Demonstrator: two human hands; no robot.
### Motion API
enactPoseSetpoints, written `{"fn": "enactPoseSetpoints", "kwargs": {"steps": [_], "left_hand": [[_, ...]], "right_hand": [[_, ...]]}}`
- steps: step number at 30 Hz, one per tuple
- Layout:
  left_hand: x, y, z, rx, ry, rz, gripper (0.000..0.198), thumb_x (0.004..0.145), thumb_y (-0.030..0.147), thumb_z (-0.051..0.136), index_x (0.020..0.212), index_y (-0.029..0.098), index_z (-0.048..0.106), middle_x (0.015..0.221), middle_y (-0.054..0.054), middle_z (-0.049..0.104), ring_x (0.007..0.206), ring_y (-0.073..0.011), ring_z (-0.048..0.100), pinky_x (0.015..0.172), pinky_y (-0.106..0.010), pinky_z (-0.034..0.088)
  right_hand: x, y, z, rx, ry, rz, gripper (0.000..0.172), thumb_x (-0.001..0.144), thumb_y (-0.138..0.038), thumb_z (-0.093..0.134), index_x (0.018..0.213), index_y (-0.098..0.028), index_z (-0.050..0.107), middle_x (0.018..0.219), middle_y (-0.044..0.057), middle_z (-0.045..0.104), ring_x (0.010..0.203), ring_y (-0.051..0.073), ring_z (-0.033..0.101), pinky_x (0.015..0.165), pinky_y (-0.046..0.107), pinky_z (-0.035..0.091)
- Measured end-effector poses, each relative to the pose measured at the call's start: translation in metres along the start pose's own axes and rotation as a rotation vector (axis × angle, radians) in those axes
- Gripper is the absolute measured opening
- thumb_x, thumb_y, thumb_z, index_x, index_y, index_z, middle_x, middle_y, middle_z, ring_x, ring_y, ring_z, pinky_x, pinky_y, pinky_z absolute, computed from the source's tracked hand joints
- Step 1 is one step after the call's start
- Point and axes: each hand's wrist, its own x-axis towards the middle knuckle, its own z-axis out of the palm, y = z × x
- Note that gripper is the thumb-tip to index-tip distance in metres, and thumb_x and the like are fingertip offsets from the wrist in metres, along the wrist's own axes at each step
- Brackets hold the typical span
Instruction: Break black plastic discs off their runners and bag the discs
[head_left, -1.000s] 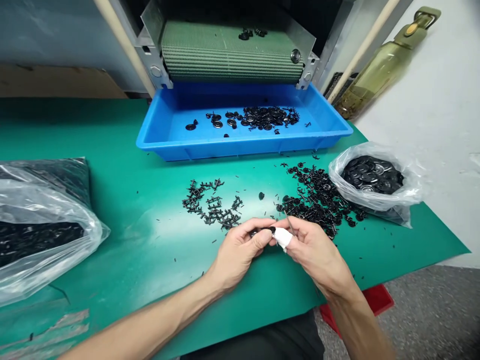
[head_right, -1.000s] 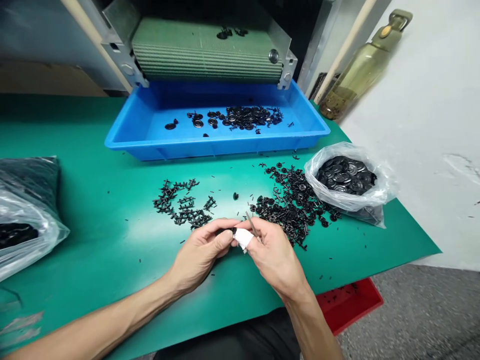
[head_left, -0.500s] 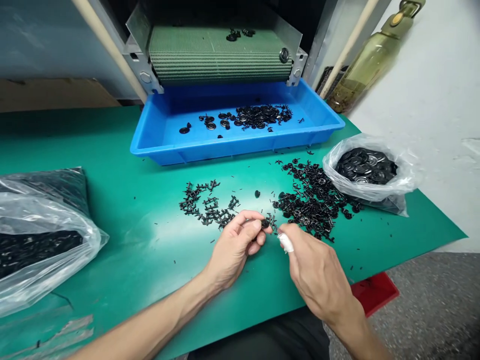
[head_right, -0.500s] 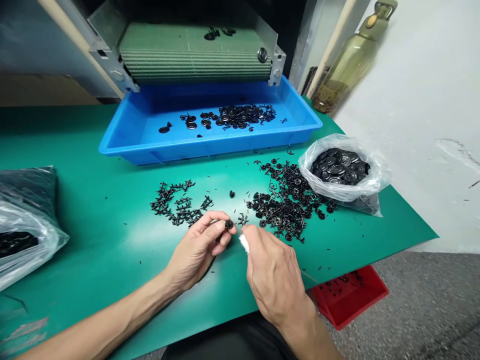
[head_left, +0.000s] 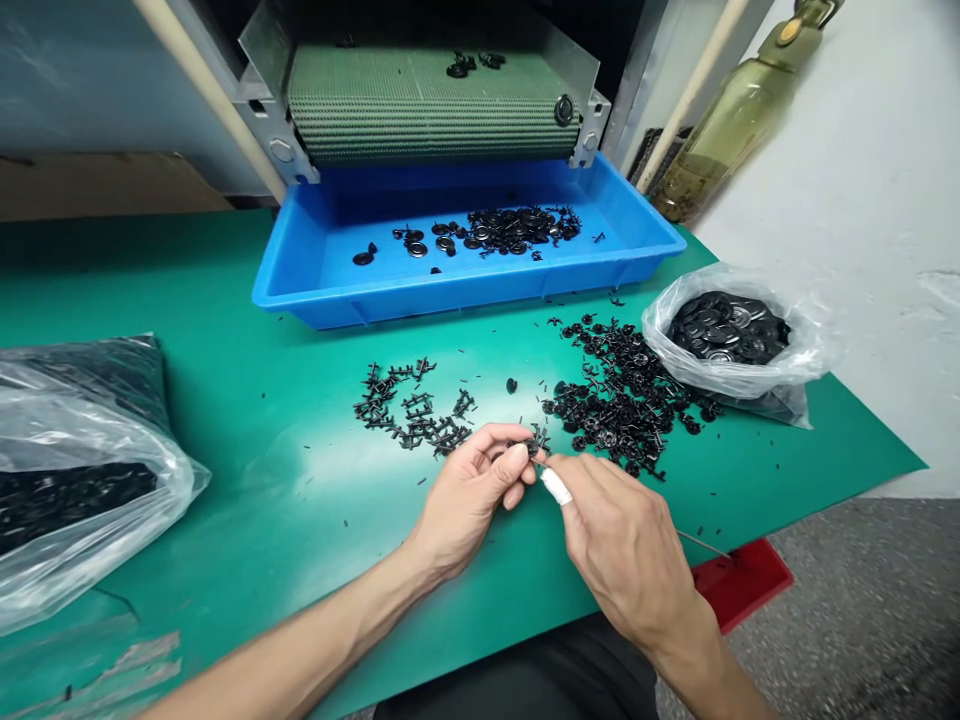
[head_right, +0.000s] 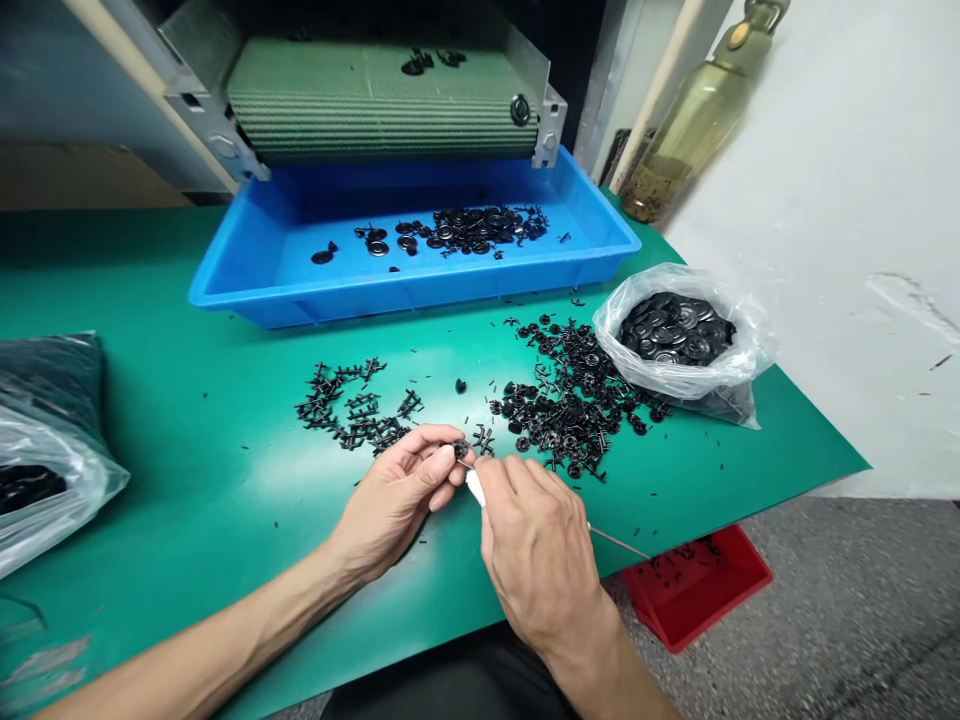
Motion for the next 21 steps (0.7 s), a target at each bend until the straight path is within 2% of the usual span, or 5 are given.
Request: {"fn": "enactPoseSetpoints", "kwargs": {"steps": [5, 11, 17, 19, 21], "left_hand": [[0.0, 0.002, 0.0, 0.0, -0.004, -0.014, 0.022, 0.08, 0.026, 0.074, 0.097, 0.016, 0.064, 0.074, -0.002, 0.067, 0.054, -0.0052, 0.047, 0.054, -0.018, 0.035], [0.001, 0.002, 0.001, 0.045, 0.058, -0.003, 0.021, 0.077, 0.028, 0.077, 0.086, 0.016, 0.062, 0.075, -0.003, 0.069, 0.053, -0.0062, 0.049, 0.052, -0.019, 0.036], [0.0, 0.004, 0.009, 0.007, 0.158, 0.02, 0.021, 0.077, 0.027, 0.077, 0.08, 0.014, 0.06, 0.066, 0.001, 0.065, 0.048, -0.0033, 0.045, 0.049, -0.016, 0.034], [-0.001, 0.005, 0.011, -0.028, 0.211, 0.038, 0.021, 0.079, 0.027, 0.075, 0.082, 0.014, 0.059, 0.072, -0.001, 0.067, 0.048, -0.0027, 0.046, 0.05, -0.016, 0.036], [-0.002, 0.005, 0.012, -0.06, 0.243, 0.062, 0.019, 0.081, 0.025, 0.072, 0.085, 0.015, 0.057, 0.077, -0.002, 0.068, 0.048, -0.0025, 0.046, 0.05, -0.016, 0.036]], "right_hand": [[0.0, -0.001, 0.001, -0.067, 0.029, 0.021, 0.031, 0.1, -0.018, 0.032, 0.082, -0.019, 0.058, 0.07, 0.002, 0.057, 0.064, 0.017, 0.053, 0.061, 0.029, 0.034], [-0.002, -0.005, 0.01, -0.219, 0.098, 0.007, 0.028, 0.099, -0.016, 0.035, 0.091, -0.017, 0.062, 0.07, 0.003, 0.06, 0.065, 0.018, 0.055, 0.062, 0.029, 0.035], [0.004, -0.005, 0.018, 0.192, -0.037, 0.273, 0.027, 0.085, -0.006, 0.039, 0.094, -0.018, 0.062, 0.066, 0.0, 0.064, 0.054, 0.014, 0.058, 0.053, 0.025, 0.036], [0.009, -0.001, 0.016, 0.236, -0.068, 0.346, 0.027, 0.083, -0.006, 0.04, 0.088, -0.019, 0.062, 0.061, -0.002, 0.061, 0.051, 0.013, 0.056, 0.052, 0.024, 0.036], [0.018, 0.004, 0.014, 0.181, -0.054, 0.325, 0.027, 0.086, -0.008, 0.04, 0.093, -0.019, 0.063, 0.07, 0.0, 0.064, 0.057, 0.014, 0.058, 0.056, 0.025, 0.037]]}}
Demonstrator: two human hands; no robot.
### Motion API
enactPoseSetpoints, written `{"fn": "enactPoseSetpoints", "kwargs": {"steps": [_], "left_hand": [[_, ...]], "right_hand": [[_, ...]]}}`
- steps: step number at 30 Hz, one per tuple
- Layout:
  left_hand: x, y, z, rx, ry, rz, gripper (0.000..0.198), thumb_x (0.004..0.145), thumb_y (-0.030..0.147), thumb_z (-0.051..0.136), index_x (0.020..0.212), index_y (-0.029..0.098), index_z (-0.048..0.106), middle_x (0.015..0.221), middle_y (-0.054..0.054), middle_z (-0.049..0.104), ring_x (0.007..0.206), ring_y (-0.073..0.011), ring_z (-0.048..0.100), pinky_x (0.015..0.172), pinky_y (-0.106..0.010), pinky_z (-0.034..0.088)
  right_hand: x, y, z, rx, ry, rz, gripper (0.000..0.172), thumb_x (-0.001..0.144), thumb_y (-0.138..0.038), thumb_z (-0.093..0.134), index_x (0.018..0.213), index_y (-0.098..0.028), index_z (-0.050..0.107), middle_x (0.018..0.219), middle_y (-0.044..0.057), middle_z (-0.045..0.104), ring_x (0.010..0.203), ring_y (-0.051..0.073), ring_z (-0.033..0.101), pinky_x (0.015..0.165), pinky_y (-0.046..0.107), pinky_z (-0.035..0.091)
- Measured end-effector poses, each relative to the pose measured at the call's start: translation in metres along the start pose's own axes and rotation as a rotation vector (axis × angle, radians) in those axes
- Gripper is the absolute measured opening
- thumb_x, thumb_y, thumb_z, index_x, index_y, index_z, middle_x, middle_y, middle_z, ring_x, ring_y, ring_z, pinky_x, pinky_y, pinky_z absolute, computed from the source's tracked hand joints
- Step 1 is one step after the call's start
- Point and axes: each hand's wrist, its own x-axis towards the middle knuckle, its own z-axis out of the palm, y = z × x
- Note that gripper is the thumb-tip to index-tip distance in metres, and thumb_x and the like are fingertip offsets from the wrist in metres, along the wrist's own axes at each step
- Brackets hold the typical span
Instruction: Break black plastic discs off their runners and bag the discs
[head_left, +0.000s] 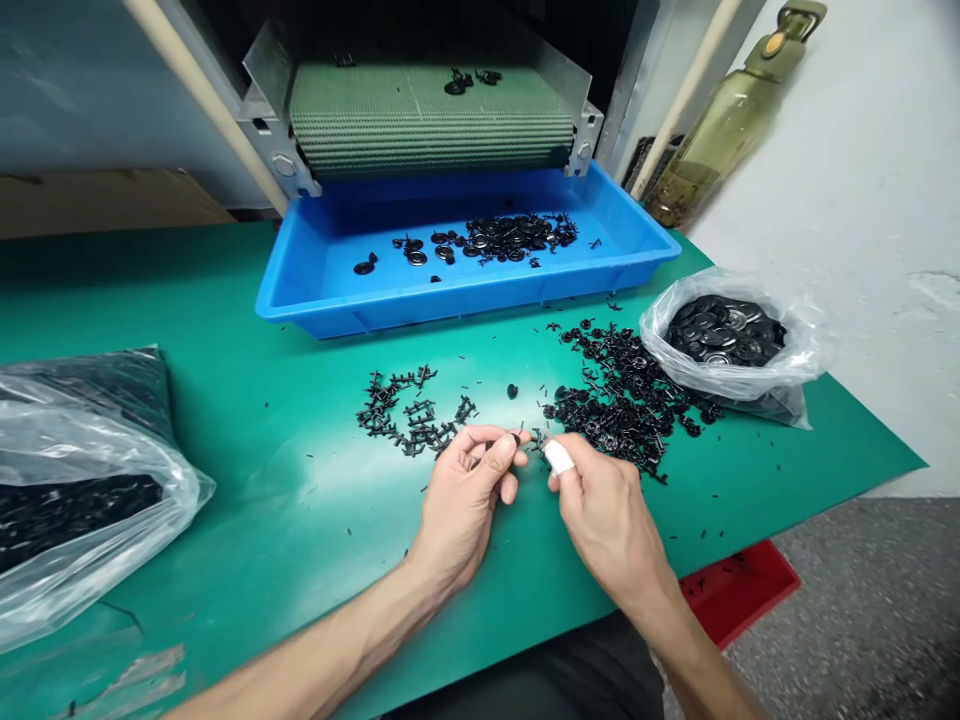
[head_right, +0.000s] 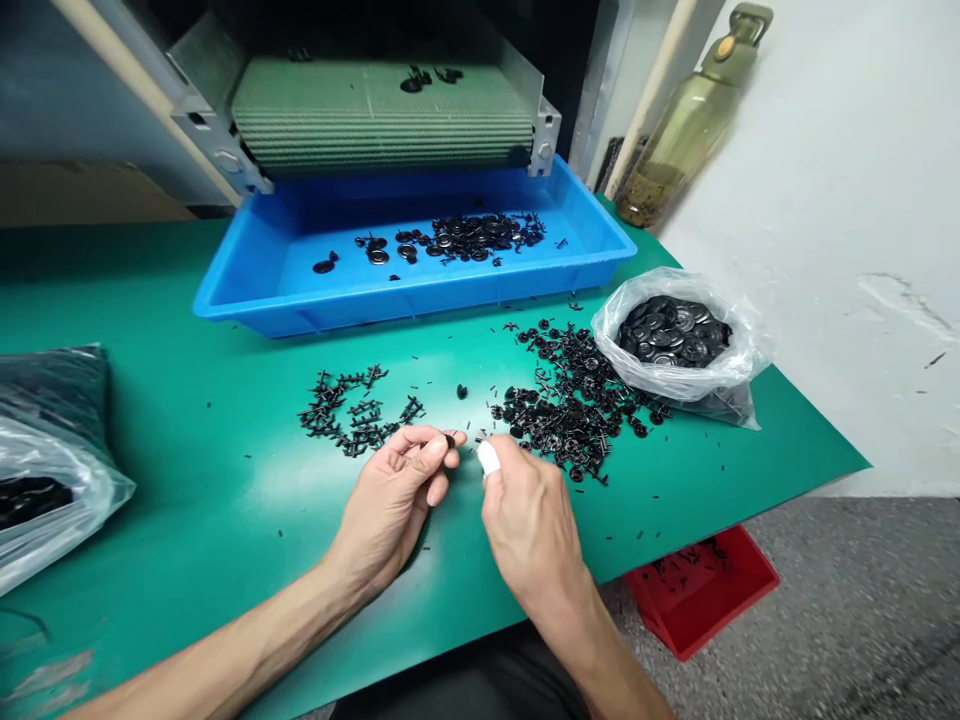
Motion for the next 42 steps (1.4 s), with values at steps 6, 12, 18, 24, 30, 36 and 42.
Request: {"fn": "enactPoseSetpoints", "kwargs": {"steps": [6, 12, 18, 24, 30, 36, 42], "left_hand": [[0.002, 0.0, -0.003, -0.104, -0.032, -0.007, 0.007, 0.082, 0.016, 0.064, 0.088, 0.014, 0.061, 0.078, -0.001, 0.059, 0.059, -0.0057, 0.047, 0.044, -0.015, 0.03], [0.003, 0.005, -0.004, -0.088, -0.03, -0.024, 0.021, 0.085, 0.034, 0.068, 0.09, 0.017, 0.057, 0.074, 0.001, 0.055, 0.057, -0.0062, 0.043, 0.042, -0.015, 0.025], [0.004, 0.001, -0.01, -0.001, -0.169, -0.041, 0.03, 0.077, 0.04, 0.075, 0.089, 0.017, 0.06, 0.061, 0.006, 0.044, 0.052, -0.0053, 0.033, 0.046, -0.018, 0.022], [0.004, 0.002, -0.014, 0.03, -0.178, -0.085, 0.036, 0.071, 0.04, 0.08, 0.094, 0.013, 0.069, 0.059, 0.005, 0.046, 0.051, -0.0056, 0.031, 0.047, -0.021, 0.02], [0.003, 0.003, -0.013, 0.029, -0.239, -0.132, 0.035, 0.078, 0.037, 0.075, 0.105, 0.015, 0.07, 0.085, -0.006, 0.063, 0.058, -0.0063, 0.039, 0.045, -0.019, 0.022], [0.002, -0.001, -0.013, 0.102, -0.254, -0.108, 0.031, 0.083, 0.039, 0.069, 0.104, 0.017, 0.067, 0.081, -0.004, 0.063, 0.058, -0.0071, 0.041, 0.046, -0.019, 0.025], [0.001, -0.001, -0.012, 0.144, -0.248, -0.122, 0.036, 0.08, 0.045, 0.07, 0.103, 0.017, 0.067, 0.075, -0.002, 0.058, 0.058, -0.0081, 0.039, 0.048, -0.02, 0.023]], "right_hand": [[0.064, -0.015, 0.001, -0.328, -0.069, -0.194, 0.034, 0.091, -0.013, 0.041, 0.117, -0.019, 0.062, 0.097, 0.008, 0.063, 0.072, 0.017, 0.06, 0.06, 0.026, 0.039], [0.073, -0.024, -0.007, -0.37, -0.162, -0.252, 0.028, 0.09, -0.009, 0.041, 0.105, -0.018, 0.064, 0.089, 0.006, 0.061, 0.07, 0.015, 0.058, 0.061, 0.025, 0.038], [0.021, -0.028, -0.023, -0.136, -0.152, -0.303, 0.03, 0.091, -0.012, 0.039, 0.107, -0.021, 0.062, 0.09, 0.003, 0.056, 0.068, 0.014, 0.055, 0.062, 0.026, 0.04], [0.006, -0.021, -0.036, 0.042, -0.193, -0.334, 0.039, 0.09, -0.009, 0.036, 0.12, -0.023, 0.056, 0.103, 0.004, 0.061, 0.084, 0.016, 0.061, 0.075, 0.028, 0.049], [-0.012, 0.006, -0.032, -0.065, -0.107, -0.301, 0.043, 0.09, -0.007, 0.032, 0.128, -0.017, 0.049, 0.099, 0.008, 0.066, 0.08, 0.018, 0.064, 0.066, 0.029, 0.049], [-0.019, 0.004, -0.013, -0.227, -0.011, -0.324, 0.027, 0.092, -0.009, 0.031, 0.091, -0.019, 0.056, 0.068, 0.002, 0.058, 0.059, 0.017, 0.056, 0.053, 0.028, 0.037], [-0.016, 0.004, -0.008, -0.333, 0.021, -0.374, 0.028, 0.091, -0.006, 0.035, 0.097, -0.018, 0.059, 0.079, 0.005, 0.063, 0.076, 0.02, 0.059, 0.065, 0.03, 0.04]]}}
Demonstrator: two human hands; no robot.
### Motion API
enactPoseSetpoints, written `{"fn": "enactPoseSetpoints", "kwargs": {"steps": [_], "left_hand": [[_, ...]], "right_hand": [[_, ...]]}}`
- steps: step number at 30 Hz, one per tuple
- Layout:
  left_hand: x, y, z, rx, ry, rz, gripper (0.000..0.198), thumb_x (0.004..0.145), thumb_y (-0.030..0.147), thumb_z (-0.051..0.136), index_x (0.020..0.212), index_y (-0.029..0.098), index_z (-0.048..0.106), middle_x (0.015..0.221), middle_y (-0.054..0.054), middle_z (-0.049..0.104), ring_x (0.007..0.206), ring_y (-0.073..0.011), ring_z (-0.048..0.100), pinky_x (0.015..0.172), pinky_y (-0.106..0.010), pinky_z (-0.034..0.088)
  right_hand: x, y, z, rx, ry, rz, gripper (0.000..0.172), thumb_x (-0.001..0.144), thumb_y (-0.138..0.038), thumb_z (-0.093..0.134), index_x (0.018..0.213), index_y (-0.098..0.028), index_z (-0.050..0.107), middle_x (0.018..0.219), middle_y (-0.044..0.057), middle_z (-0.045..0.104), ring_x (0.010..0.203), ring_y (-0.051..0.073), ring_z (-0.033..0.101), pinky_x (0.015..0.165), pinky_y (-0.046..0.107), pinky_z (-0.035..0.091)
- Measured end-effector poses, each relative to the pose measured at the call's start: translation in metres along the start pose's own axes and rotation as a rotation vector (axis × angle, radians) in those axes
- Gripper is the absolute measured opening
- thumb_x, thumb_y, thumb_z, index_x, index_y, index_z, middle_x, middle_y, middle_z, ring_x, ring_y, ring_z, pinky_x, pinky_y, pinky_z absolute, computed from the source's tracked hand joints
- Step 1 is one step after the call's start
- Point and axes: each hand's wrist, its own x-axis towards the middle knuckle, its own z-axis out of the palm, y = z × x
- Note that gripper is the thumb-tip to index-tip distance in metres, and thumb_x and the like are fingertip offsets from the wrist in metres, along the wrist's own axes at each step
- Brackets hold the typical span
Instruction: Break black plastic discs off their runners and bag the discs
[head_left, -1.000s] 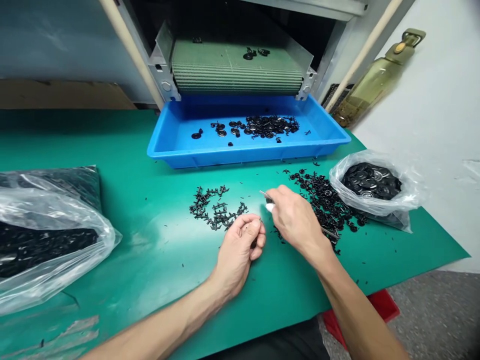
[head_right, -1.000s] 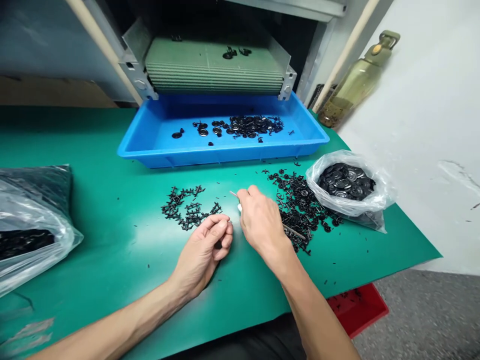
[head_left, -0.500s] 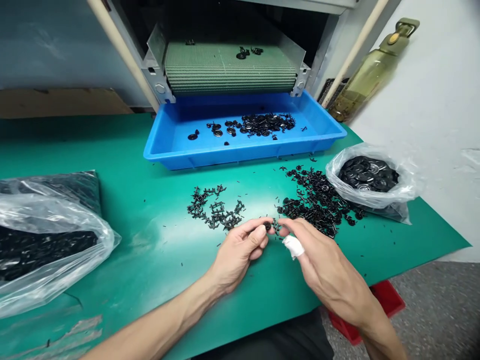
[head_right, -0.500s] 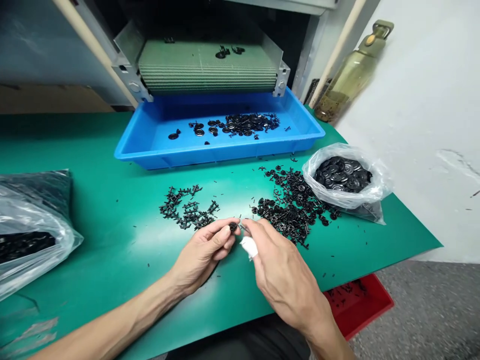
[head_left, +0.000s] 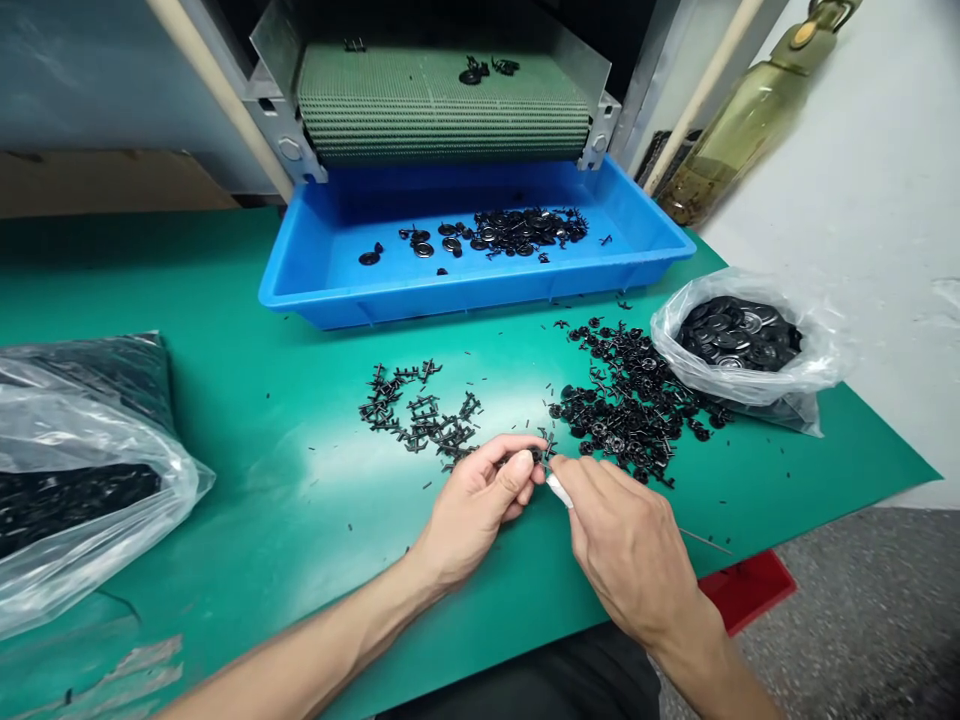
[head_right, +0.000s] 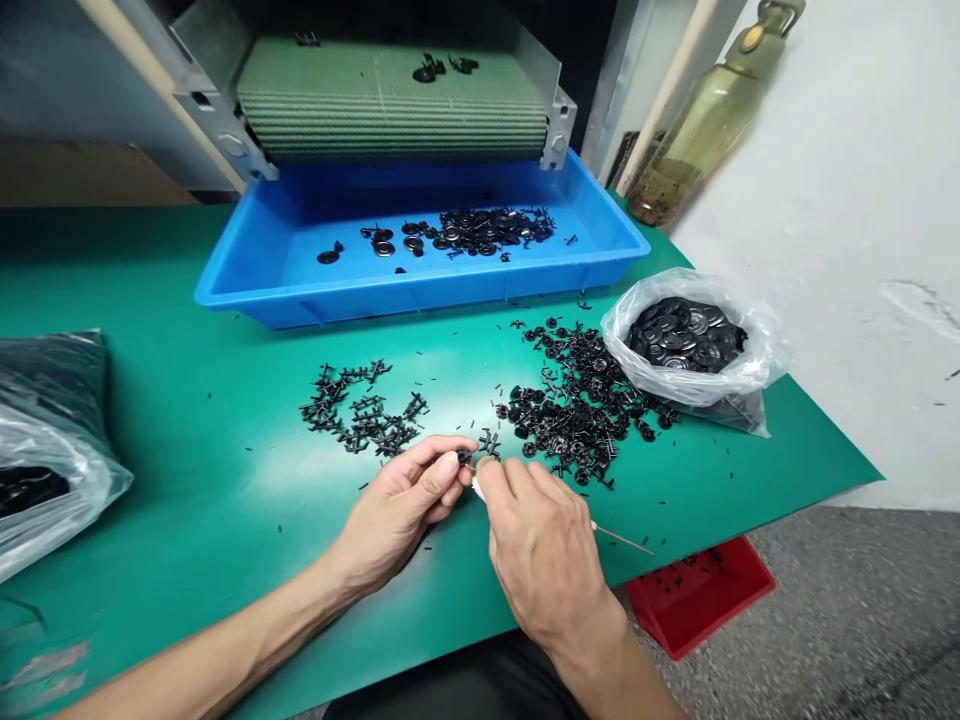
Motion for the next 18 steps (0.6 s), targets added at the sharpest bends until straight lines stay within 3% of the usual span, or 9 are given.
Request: {"fn": "enactPoseSetpoints", "kwargs": {"steps": [11, 18], "left_hand": [[-0.0011, -0.0016, 0.0007, -0.007, 0.005, -0.003, 0.03, 0.084, 0.041, 0.067, 0.103, 0.018, 0.066, 0.075, -0.001, 0.057, 0.058, -0.0076, 0.036, 0.049, -0.021, 0.023], [-0.0018, 0.0003, 0.0015, 0.024, -0.002, -0.021, 0.031, 0.083, 0.042, 0.068, 0.101, 0.017, 0.066, 0.075, -0.001, 0.057, 0.059, -0.0087, 0.038, 0.05, -0.021, 0.024]], "right_hand": [[-0.0045, 0.0002, 0.0016, 0.02, 0.01, 0.015, 0.03, 0.093, -0.006, 0.034, 0.103, -0.016, 0.06, 0.079, 0.005, 0.063, 0.075, 0.019, 0.057, 0.066, 0.03, 0.037], [-0.0018, -0.0048, 0.0054, -0.097, 0.026, 0.027, 0.028, 0.092, -0.006, 0.037, 0.101, -0.018, 0.061, 0.075, 0.004, 0.059, 0.07, 0.02, 0.051, 0.064, 0.032, 0.032]]}}
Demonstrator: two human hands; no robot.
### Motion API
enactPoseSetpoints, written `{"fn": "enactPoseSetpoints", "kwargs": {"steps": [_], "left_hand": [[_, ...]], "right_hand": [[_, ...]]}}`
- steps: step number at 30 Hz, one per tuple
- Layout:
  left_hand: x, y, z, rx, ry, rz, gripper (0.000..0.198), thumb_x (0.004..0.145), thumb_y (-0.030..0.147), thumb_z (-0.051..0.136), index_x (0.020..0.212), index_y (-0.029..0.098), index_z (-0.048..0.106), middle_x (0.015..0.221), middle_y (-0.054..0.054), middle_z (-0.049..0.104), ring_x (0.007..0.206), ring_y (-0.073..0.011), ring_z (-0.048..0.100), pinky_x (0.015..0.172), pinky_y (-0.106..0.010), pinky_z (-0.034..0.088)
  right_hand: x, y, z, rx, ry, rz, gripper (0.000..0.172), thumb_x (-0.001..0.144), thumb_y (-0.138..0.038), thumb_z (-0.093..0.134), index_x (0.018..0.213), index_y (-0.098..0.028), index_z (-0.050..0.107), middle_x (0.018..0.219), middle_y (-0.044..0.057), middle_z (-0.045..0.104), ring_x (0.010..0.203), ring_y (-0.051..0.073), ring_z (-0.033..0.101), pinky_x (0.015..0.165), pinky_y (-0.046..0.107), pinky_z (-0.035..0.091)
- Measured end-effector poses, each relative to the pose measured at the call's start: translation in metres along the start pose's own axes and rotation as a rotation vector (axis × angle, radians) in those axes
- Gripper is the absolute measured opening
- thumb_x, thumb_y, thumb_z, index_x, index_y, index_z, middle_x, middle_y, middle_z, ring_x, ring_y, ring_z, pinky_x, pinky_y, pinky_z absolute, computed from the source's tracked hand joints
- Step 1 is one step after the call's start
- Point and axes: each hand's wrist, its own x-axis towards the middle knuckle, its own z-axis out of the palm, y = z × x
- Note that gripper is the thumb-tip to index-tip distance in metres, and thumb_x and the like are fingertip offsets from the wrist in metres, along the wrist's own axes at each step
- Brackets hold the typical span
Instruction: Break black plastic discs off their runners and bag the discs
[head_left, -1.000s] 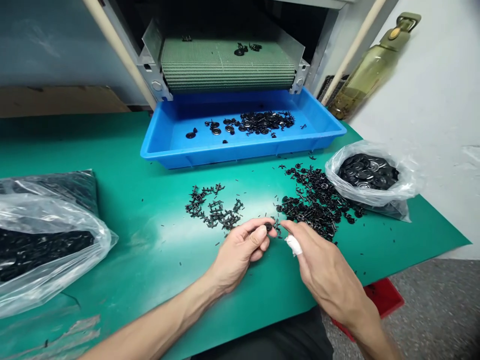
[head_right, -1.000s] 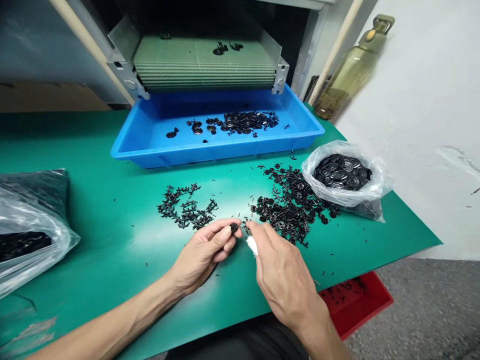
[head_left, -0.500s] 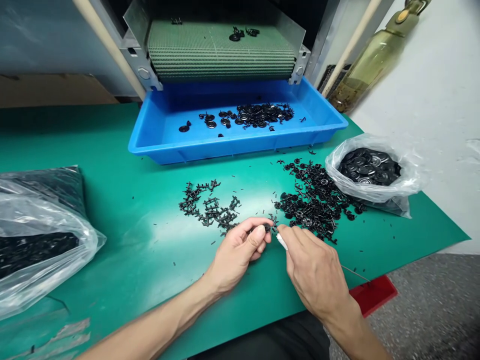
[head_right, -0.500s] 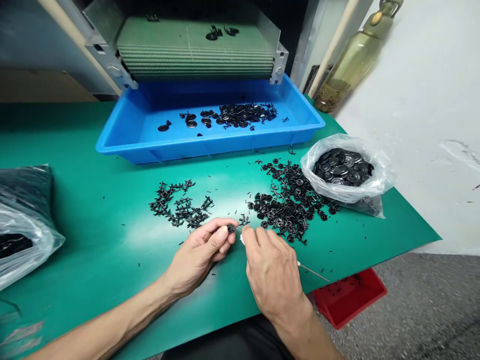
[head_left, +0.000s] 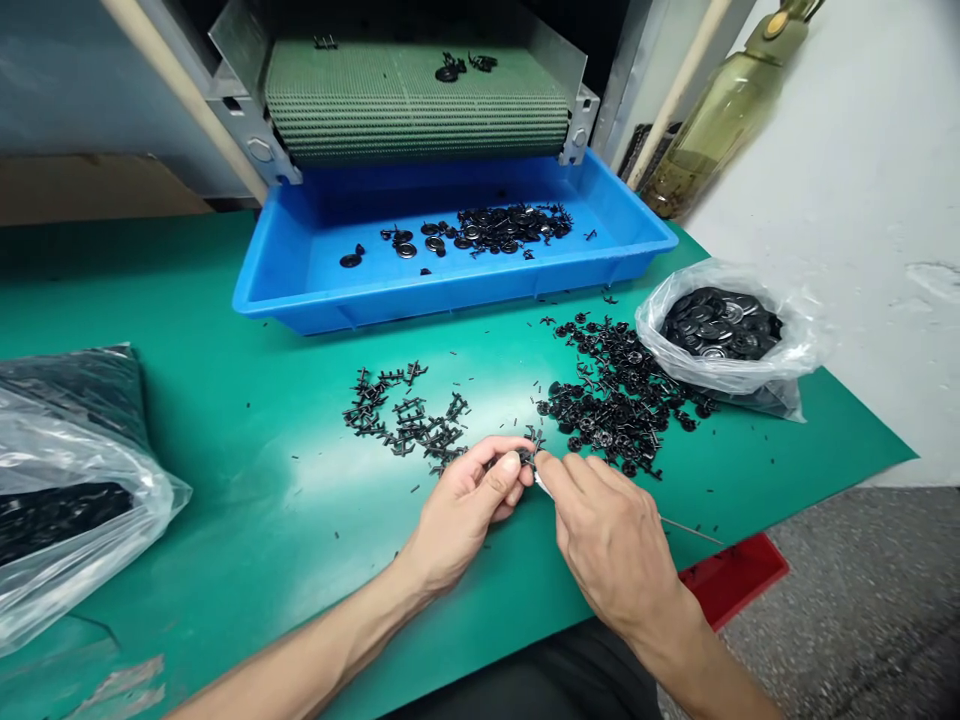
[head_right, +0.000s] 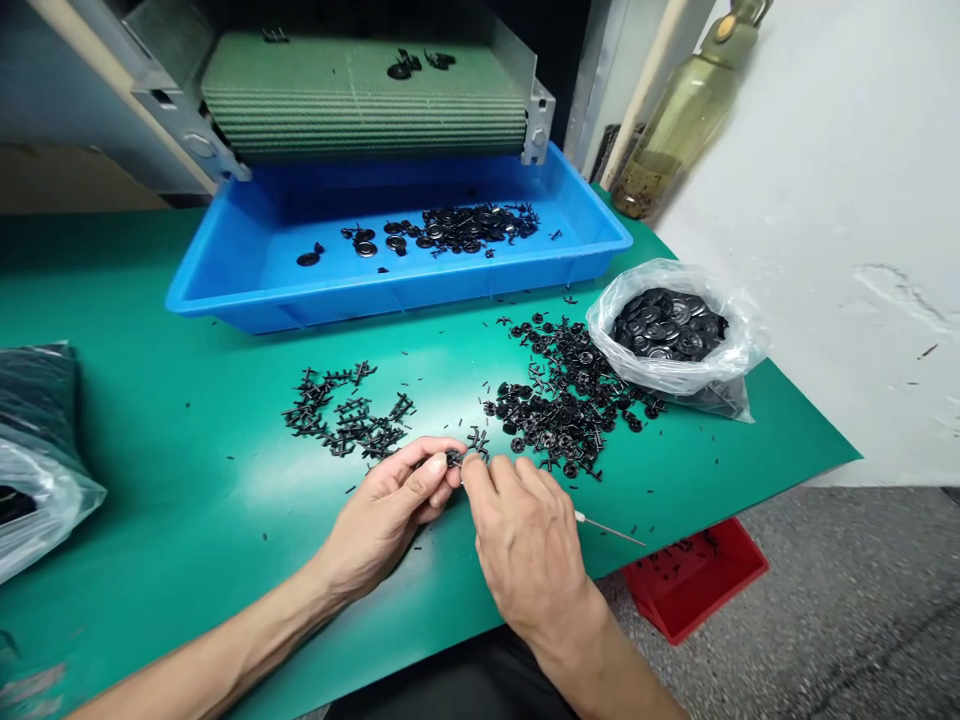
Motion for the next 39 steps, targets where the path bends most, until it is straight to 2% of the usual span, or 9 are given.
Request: {"fn": "enactPoseSetpoints", "kwargs": {"steps": [5, 10, 13, 17, 20, 24, 28, 32, 39], "left_hand": [[0.0, 0.002, 0.0, 0.131, 0.03, 0.015, 0.032, 0.086, 0.048, 0.062, 0.092, 0.016, 0.063, 0.071, 0.001, 0.055, 0.056, -0.008, 0.035, 0.05, -0.022, 0.026], [-0.002, -0.008, 0.002, 0.212, 0.094, 0.077, 0.028, 0.089, 0.045, 0.059, 0.087, 0.017, 0.06, 0.069, 0.003, 0.053, 0.055, -0.0074, 0.033, 0.051, -0.021, 0.027], [-0.005, -0.01, 0.006, 0.166, 0.111, 0.071, 0.026, 0.091, 0.044, 0.058, 0.088, 0.018, 0.059, 0.07, 0.003, 0.053, 0.056, -0.0072, 0.034, 0.051, -0.02, 0.029], [-0.004, -0.004, 0.012, 0.028, 0.143, 0.041, 0.024, 0.09, 0.041, 0.059, 0.098, 0.019, 0.061, 0.075, 0.001, 0.053, 0.06, -0.008, 0.036, 0.049, -0.018, 0.028], [0.0, 0.002, 0.012, -0.055, 0.106, 0.015, 0.024, 0.089, 0.04, 0.06, 0.095, 0.017, 0.064, 0.083, -0.002, 0.056, 0.064, -0.0086, 0.04, 0.049, -0.018, 0.029], [0.002, 0.001, 0.01, -0.004, 0.062, -0.029, 0.028, 0.088, 0.042, 0.062, 0.082, 0.015, 0.062, 0.082, -0.002, 0.058, 0.058, -0.006, 0.035, 0.047, -0.017, 0.025], [0.001, -0.001, 0.012, 0.144, 0.016, -0.068, 0.027, 0.087, 0.042, 0.064, 0.097, 0.017, 0.064, 0.07, 0.002, 0.054, 0.054, -0.0056, 0.034, 0.048, -0.018, 0.024], [0.001, -0.002, 0.013, 0.151, -0.052, -0.08, 0.03, 0.088, 0.043, 0.061, 0.1, 0.016, 0.063, 0.064, 0.004, 0.051, 0.051, -0.0052, 0.033, 0.048, -0.018, 0.024], [0.002, 0.004, 0.012, -0.144, 0.14, 0.008, 0.017, 0.087, 0.03, 0.065, 0.095, 0.015, 0.065, 0.079, 0.0, 0.055, 0.059, -0.0061, 0.04, 0.046, -0.016, 0.026]], "right_hand": [[-0.004, -0.009, 0.004, 0.024, 0.034, 0.037, 0.027, 0.091, -0.006, 0.037, 0.096, -0.018, 0.06, 0.072, 0.003, 0.058, 0.067, 0.02, 0.051, 0.062, 0.032, 0.03], [0.0, -0.015, 0.006, 0.487, -0.145, 0.308, 0.021, 0.089, -0.006, 0.041, 0.087, -0.021, 0.056, 0.07, -0.002, 0.061, 0.058, 0.014, 0.053, 0.056, 0.027, 0.032], [-0.002, -0.008, 0.007, 0.621, -0.144, 0.405, 0.024, 0.085, -0.004, 0.041, 0.089, -0.021, 0.058, 0.069, -0.002, 0.062, 0.058, 0.013, 0.055, 0.056, 0.025, 0.035], [-0.01, 0.013, 0.011, 0.484, 0.024, 0.463, 0.031, 0.09, -0.01, 0.039, 0.109, -0.019, 0.062, 0.093, 0.006, 0.067, 0.082, 0.018, 0.062, 0.069, 0.027, 0.041], [-0.009, 0.028, 0.015, 0.331, 0.032, 0.473, 0.028, 0.093, -0.017, 0.044, 0.114, -0.02, 0.063, 0.098, 0.007, 0.066, 0.085, 0.021, 0.062, 0.069, 0.029, 0.041], [-0.003, 0.03, 0.012, 0.304, -0.009, 0.45, 0.023, 0.091, -0.016, 0.049, 0.104, -0.023, 0.066, 0.089, 0.003, 0.064, 0.076, 0.018, 0.06, 0.064, 0.028, 0.038], [-0.002, 0.015, 0.002, 0.481, 0.022, 0.451, 0.013, 0.089, -0.017, 0.052, 0.087, -0.023, 0.063, 0.077, -0.002, 0.059, 0.067, 0.013, 0.055, 0.061, 0.026, 0.037], [-0.004, 0.002, -0.002, 0.58, -0.011, 0.382, 0.017, 0.092, -0.019, 0.048, 0.081, -0.023, 0.06, 0.076, -0.002, 0.058, 0.067, 0.013, 0.053, 0.062, 0.026, 0.037], [-0.019, 0.024, 0.003, 0.505, -0.008, 0.482, 0.023, 0.088, -0.014, 0.045, 0.104, -0.02, 0.061, 0.095, 0.003, 0.064, 0.083, 0.017, 0.06, 0.071, 0.028, 0.045]]}}
